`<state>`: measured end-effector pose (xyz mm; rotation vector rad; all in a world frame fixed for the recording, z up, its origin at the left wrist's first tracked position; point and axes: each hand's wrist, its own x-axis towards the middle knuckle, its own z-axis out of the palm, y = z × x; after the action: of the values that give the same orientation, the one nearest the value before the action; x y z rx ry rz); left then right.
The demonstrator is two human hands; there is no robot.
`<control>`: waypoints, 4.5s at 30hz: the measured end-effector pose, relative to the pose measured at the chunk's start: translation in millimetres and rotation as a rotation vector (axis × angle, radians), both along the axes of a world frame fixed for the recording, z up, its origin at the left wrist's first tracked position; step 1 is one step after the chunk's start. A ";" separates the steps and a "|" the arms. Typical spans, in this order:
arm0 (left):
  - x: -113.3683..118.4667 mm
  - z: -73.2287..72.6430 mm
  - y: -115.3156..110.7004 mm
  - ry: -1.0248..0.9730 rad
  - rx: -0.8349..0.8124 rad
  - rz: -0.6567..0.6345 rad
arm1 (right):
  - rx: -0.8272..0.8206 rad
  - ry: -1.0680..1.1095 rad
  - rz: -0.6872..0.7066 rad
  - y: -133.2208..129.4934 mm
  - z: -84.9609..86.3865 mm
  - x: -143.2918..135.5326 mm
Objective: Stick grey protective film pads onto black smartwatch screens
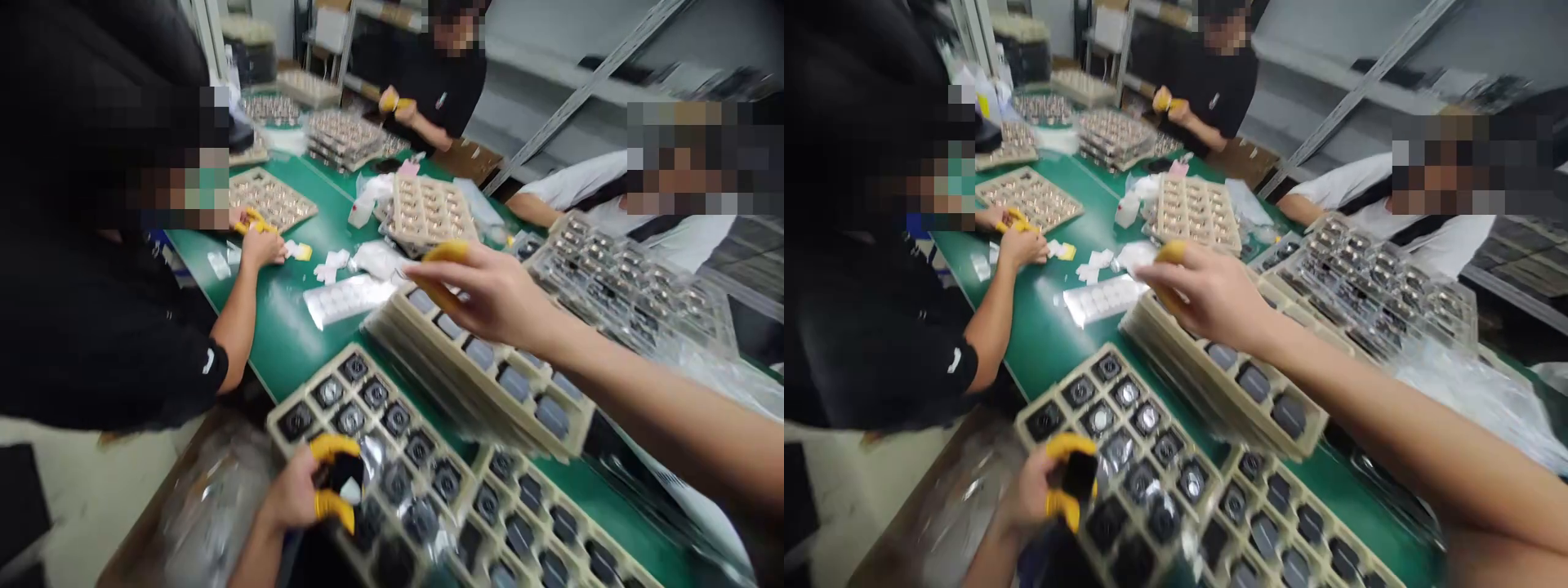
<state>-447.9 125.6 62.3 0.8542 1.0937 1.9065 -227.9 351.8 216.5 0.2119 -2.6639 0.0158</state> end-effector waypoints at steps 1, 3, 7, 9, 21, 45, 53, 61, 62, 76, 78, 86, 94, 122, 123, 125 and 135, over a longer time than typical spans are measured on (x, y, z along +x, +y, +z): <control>34.9 -10.3 -26.4 -0.021 -0.034 -0.017 | -0.053 0.017 0.085 -32.4 -3.5 38.0; 107.1 -25.9 -75.6 -0.037 -0.066 -0.078 | -0.108 -0.029 0.162 -93.6 -8.8 100.5; 204.9 -33.1 -133.9 -0.023 -0.057 -0.217 | -0.119 -0.058 0.239 -181.8 -18.6 164.7; 220.1 -27.9 -144.0 0.038 -0.052 -0.262 | -0.103 -0.046 0.248 -207.2 -22.4 176.4; 265.2 16.1 -162.9 0.450 0.050 -0.312 | 0.194 0.109 0.034 -265.1 -15.5 248.1; 353.7 39.4 -75.8 0.451 -0.018 -1.064 | 0.006 0.338 -0.598 -349.2 -45.7 393.5; 403.3 31.3 -74.2 0.479 -0.041 -1.065 | 0.084 0.361 -0.837 -358.9 -56.7 429.9; 444.8 16.9 -83.7 0.453 0.020 -1.124 | -0.029 0.362 -0.745 -351.5 -74.4 470.6; 448.9 15.3 -85.2 0.424 -0.014 -1.102 | -0.019 0.357 -0.772 -350.0 -76.8 476.8; 496.2 9.1 -79.4 0.279 -0.228 -1.026 | -0.264 0.356 -0.847 -332.2 -96.5 535.3; 498.1 13.0 -82.8 0.240 -0.277 -1.003 | -0.391 0.370 -0.829 -338.4 -96.5 549.4; 498.3 14.7 -98.6 0.294 -0.292 -0.898 | -0.572 0.371 -0.664 -342.2 -82.6 552.8; 479.5 17.4 -108.2 0.397 -0.191 -0.915 | -0.370 0.295 -0.508 -322.8 -84.0 513.6; 419.6 11.8 -101.6 0.070 -0.100 -0.753 | -0.934 0.488 -1.864 -317.5 -201.6 579.6; 420.4 12.8 -102.1 0.053 -0.119 -0.791 | -0.935 0.514 -1.753 -320.7 -187.9 565.5; 422.1 15.0 -101.2 0.032 -0.160 -0.875 | -1.055 0.540 -1.344 -327.8 -160.3 532.4; 406.9 23.0 -95.2 0.091 -0.158 -1.028 | -1.654 0.436 -0.655 -334.8 -130.2 456.9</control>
<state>-40.9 30.3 85.3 1.1218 0.6228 0.9188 229.0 17.0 86.3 -1.0043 -1.4403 1.5757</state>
